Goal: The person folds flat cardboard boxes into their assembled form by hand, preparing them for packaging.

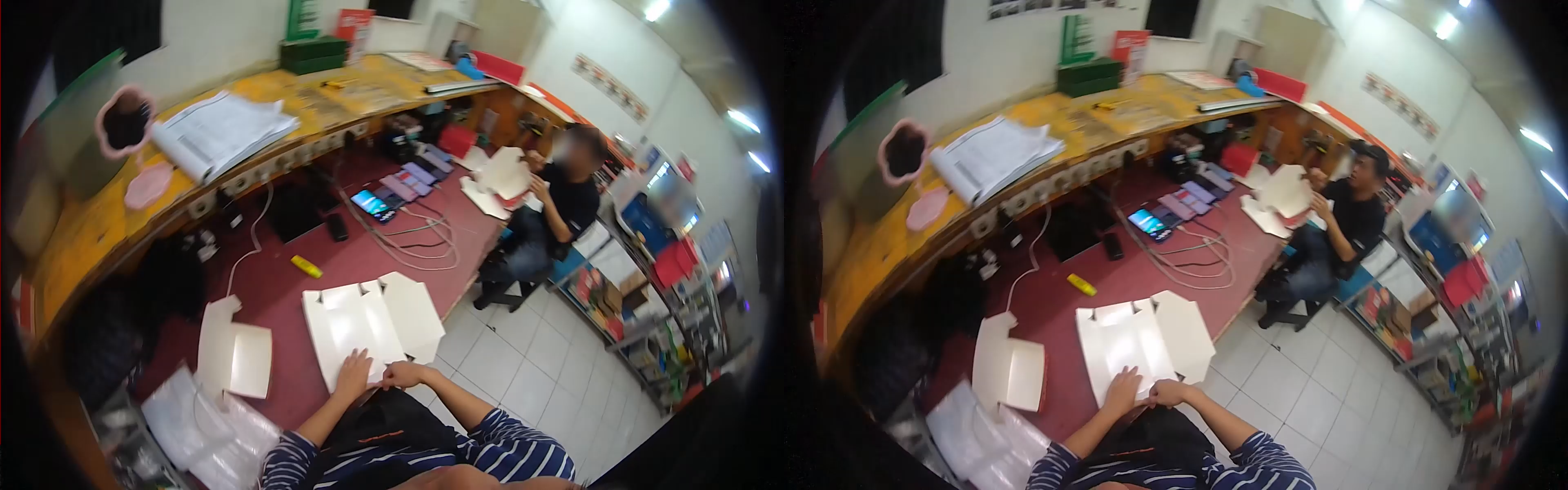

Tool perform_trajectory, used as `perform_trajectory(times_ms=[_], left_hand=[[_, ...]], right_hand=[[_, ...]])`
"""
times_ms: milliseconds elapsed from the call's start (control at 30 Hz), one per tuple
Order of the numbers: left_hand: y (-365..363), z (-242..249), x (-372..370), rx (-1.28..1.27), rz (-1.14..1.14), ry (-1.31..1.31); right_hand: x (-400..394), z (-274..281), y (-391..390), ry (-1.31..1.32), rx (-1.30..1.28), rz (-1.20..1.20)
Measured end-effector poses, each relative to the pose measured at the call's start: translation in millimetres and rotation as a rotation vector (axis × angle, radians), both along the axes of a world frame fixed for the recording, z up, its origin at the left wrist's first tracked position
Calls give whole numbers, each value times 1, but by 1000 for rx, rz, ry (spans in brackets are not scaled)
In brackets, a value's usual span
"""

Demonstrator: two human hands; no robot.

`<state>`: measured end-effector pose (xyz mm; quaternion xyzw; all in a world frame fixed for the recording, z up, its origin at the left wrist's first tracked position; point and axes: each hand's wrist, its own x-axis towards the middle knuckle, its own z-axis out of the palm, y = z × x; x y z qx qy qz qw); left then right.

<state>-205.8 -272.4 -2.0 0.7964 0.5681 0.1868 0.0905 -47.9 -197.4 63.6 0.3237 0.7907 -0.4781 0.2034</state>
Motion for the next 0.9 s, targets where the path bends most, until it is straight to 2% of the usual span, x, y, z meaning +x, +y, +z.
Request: perform_trajectory(times_ms=[67,200,267,300,367,400,467,500,567,600,633,667,700,767,800,833,900], left_hand=[[3,-17,-2,-58,45,-33],[9,1,-13,-93,17,-72],[24,25,-18,-528,269,-289],[25,28,-19,-359,309,-356],[27,51,-15,-229,487,-536],[27,58,-13,-228,485,-534],[24,71,-10,-51,510,-1310],[22,83,-7,-52,514,-1306],[14,118,2,112,444,-1776],[8,138,3,55,453,-1877],[8,139,-1,53,462,-1875],[6,138,-9,38,415,-1803],[3,137,-18,23,372,-1731],[-1,138,-29,18,394,-1728],[-2,134,-33,25,389,-1604],[-3,129,-37,36,391,-1481],[-4,124,-30,78,403,-1301]], right_hand=[[12,22,-9,76,-52,-92],[30,39,-22,92,-99,-212],[28,30,-25,110,-168,-202],[26,25,-26,124,-229,-185],[16,16,-33,151,-274,-203],[9,13,-40,208,-339,-282],[-5,16,-45,283,-508,-440],[-12,20,-47,285,-512,-439],[-22,32,-50,529,-781,-783],[-26,42,-49,718,-876,-875],[-27,50,-44,859,-851,-991],[-23,62,-37,898,-708,-1098],[-18,74,-27,966,-769,-1154],[3,70,2,1141,-869,-1107],[12,87,7,1157,-911,-1050],[10,109,6,1141,-808,-1087],[-5,135,-2,1102,-377,-1147]])
